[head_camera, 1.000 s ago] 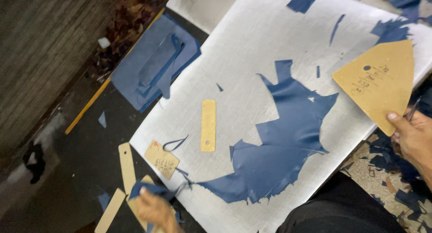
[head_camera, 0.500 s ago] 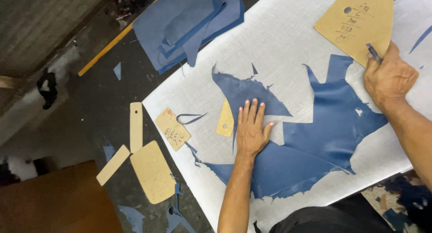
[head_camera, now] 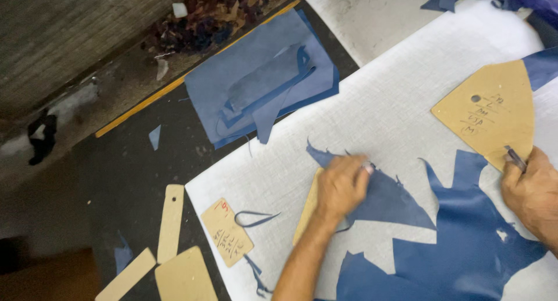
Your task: The person uses a rotary cutter and cardboard templates to cut shapes from a large piece of blue fabric on a white worktable. They repeatedly position templates, trace outlines, and cut out fabric pieces, then set the cut pieces aside.
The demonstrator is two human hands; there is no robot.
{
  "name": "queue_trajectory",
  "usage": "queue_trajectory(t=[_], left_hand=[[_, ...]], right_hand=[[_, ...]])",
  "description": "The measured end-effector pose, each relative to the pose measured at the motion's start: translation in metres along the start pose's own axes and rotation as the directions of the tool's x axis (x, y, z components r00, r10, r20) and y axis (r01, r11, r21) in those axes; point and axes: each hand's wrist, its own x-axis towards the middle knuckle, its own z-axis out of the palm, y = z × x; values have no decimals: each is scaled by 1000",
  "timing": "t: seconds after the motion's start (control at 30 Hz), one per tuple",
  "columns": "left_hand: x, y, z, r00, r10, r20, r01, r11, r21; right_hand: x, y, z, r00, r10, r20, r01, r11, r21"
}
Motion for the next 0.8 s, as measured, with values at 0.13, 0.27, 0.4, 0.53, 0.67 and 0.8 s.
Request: queue_trajectory(t=[0.13, 0.27, 0.4, 0.53, 0.67, 0.8], left_hand=[[146, -82, -25, 962, 67, -265, 40, 925, 377], [215, -143, -25, 947, -20, -319, 168, 879, 445], [222, -178, -7, 948, -6, -317, 148, 892, 427], [219, -206, -3, 945, -67, -319, 179, 925, 336], [232, -208, -12, 957, -89, -275, 172, 940, 295], [197, -186, -31, 998, -16, -68, 31, 973, 229]], right_hand=[[-1, -14, -13, 993, 85, 88, -77, 993, -91], [9, -34, -21, 983, 146, 115, -131, 983, -125], [8, -33, -11, 976, 204, 76, -205, 979, 0], [0, -8, 4, 995, 80, 65, -87, 989, 121], [-1, 15, 10, 999, 26, 34, -27, 999, 39], [-3, 9, 36, 999, -22, 34, 22, 1000, 0]])
